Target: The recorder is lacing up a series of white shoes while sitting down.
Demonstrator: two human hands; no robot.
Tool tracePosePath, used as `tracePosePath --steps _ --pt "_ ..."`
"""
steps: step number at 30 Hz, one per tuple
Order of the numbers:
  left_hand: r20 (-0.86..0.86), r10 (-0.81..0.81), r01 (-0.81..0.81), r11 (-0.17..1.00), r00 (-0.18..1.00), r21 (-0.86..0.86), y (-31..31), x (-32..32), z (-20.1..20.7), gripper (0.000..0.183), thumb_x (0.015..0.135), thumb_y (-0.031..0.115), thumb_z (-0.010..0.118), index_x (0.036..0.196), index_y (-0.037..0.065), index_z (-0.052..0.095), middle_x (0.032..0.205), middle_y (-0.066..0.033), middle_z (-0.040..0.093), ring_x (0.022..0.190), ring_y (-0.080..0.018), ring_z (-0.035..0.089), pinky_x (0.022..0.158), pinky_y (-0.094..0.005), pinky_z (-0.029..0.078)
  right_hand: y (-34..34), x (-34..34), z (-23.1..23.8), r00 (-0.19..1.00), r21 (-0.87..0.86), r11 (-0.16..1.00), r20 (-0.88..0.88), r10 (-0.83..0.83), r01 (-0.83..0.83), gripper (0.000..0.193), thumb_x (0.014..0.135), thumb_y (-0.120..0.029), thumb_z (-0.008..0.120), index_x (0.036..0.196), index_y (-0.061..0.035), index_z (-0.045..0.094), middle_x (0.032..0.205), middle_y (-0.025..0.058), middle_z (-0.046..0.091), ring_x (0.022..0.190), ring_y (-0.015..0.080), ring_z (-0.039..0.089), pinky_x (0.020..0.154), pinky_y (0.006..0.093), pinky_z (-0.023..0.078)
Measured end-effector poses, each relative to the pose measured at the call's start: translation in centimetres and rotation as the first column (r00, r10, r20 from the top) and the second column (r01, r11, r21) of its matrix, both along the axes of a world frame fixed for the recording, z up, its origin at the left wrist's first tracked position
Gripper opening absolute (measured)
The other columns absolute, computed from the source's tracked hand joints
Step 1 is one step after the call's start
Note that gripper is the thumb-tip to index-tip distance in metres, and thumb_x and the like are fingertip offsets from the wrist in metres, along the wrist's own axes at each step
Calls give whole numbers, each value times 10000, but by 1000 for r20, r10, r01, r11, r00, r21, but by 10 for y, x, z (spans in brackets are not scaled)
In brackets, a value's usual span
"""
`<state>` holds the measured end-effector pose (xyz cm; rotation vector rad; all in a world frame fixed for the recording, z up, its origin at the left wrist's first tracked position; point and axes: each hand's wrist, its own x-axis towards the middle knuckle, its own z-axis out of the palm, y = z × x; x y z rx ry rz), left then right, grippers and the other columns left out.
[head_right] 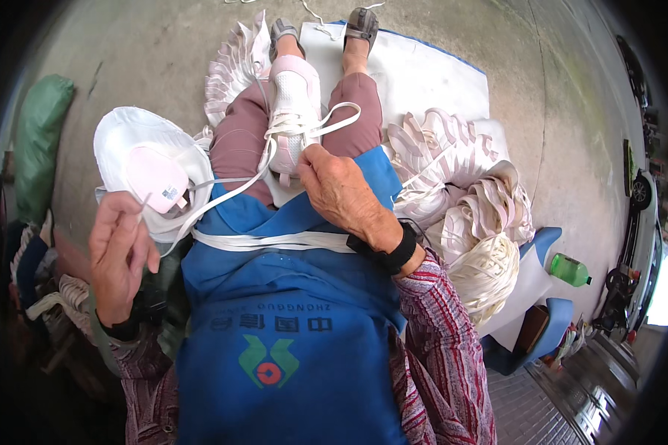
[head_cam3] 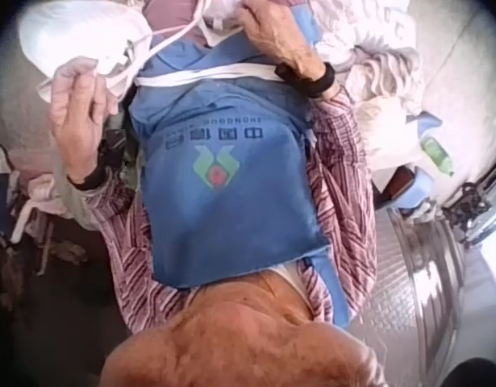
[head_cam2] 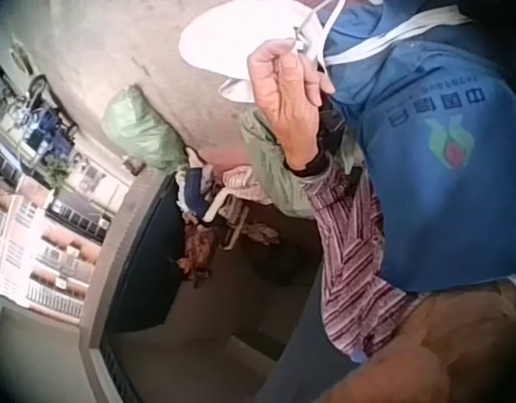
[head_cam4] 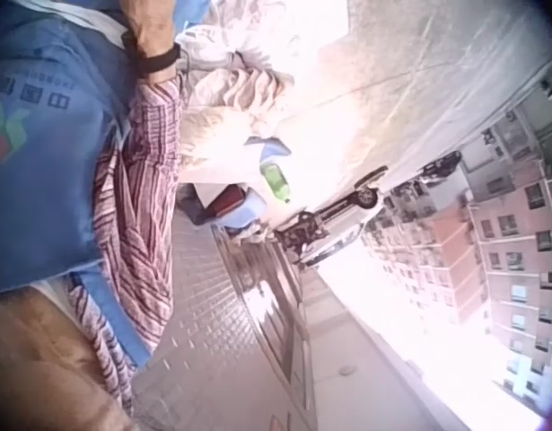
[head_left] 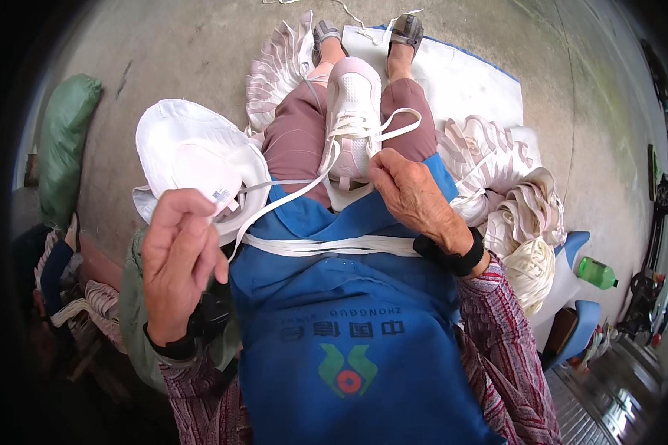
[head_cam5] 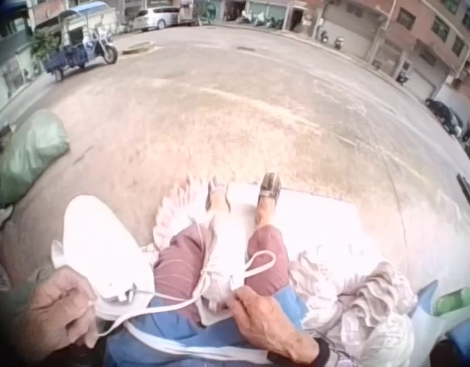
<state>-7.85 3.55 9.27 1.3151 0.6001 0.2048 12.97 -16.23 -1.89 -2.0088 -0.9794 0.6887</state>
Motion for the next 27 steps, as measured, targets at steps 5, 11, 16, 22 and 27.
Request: tracePosePath --steps 5,11,16,22,27 --pt "-298 -304 364 916 905 171 -14 61 -42 164 915 143 523 981 8 590 809 -69 604 588 -62 511 517 -244 423 -2 4 7 1000 -11 1000 -31 2 -2 85 879 -59 512 905 7 559 730 233 587 697 381 611 613 421 474" --pt "-419 -309 464 817 854 344 -19 97 -97 187 893 165 550 966 -1 594 715 -42 574 570 -115 501 520 -260 411 -5 4 -9 1000 50 998 -10 27 -27 113 841 -3 498 913 -1 586 787 207 588 746 367 600 666 424 471" --pt "-460 -378 532 803 804 270 -32 113 -106 185 876 156 542 891 -11 619 678 -137 625 582 -219 627 531 -322 471 -18 11 -11 998 -7 999 34 47 -46 146 834 19 506 935 -6 609 839 158 617 772 317 616 696 363 481" --pt "-522 -368 605 683 769 409 -31 114 -125 205 887 169 512 902 22 654 681 -179 637 631 -285 650 615 -366 492 -35 25 -7 999 12 999 45 29 -30 129 826 -8 544 910 -6 642 786 142 602 756 303 600 685 365 475" --pt "-661 -490 761 618 568 196 -34 105 -128 305 900 181 475 1054 -45 609 675 -167 648 675 -282 654 669 -359 492 -18 8 -17 979 -40 998 200 -35 44 154 799 -112 648 875 20 626 763 158 558 687 326 571 654 392 473"
